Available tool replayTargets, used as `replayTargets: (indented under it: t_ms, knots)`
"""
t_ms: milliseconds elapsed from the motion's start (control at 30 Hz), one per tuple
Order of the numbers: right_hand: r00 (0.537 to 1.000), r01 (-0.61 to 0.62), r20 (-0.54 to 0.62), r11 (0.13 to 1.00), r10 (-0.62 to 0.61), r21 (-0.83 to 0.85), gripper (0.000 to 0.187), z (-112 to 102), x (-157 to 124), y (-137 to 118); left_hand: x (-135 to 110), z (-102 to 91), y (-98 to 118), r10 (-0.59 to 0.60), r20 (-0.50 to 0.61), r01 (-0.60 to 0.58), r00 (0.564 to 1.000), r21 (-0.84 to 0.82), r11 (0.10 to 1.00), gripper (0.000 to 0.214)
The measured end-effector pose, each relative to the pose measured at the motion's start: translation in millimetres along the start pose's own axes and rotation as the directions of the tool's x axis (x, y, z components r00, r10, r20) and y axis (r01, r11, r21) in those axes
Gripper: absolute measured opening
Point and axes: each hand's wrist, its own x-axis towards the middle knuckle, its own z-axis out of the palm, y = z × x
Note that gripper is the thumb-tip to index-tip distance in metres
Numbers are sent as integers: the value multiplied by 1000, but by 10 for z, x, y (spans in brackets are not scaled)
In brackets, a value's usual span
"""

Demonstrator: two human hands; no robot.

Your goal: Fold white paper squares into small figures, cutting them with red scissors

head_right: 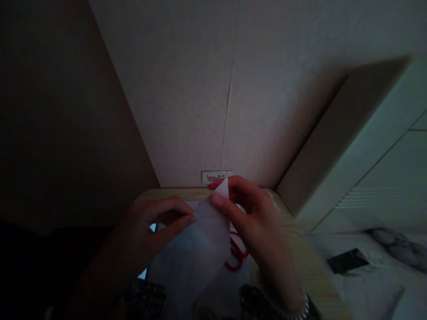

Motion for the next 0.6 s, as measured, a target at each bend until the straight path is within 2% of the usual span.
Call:
replayTargets:
  t_ms: [133, 267, 400, 600]
  knots:
    - [984, -141, 120, 988, 134, 58, 11, -10, 29, -9, -2, 9, 26, 17, -22, -17, 1000, -11, 1000, 15]
    - [959, -205, 203, 979, 200, 0, 9, -12, 41, 24, 0, 2, 65, -9, -13, 9, 1000, -4, 1000, 14]
    - [959, -221, 186, 975, 216, 3, 11, -2, 42, 37, -12, 0, 63, -12, -18, 12, 1000, 4, 1000, 14]
    - [980, -184, 89, 981, 178, 67, 14, -10, 48, 39, -16, 8, -5, 25, -51, -25, 998, 12, 1000, 14]
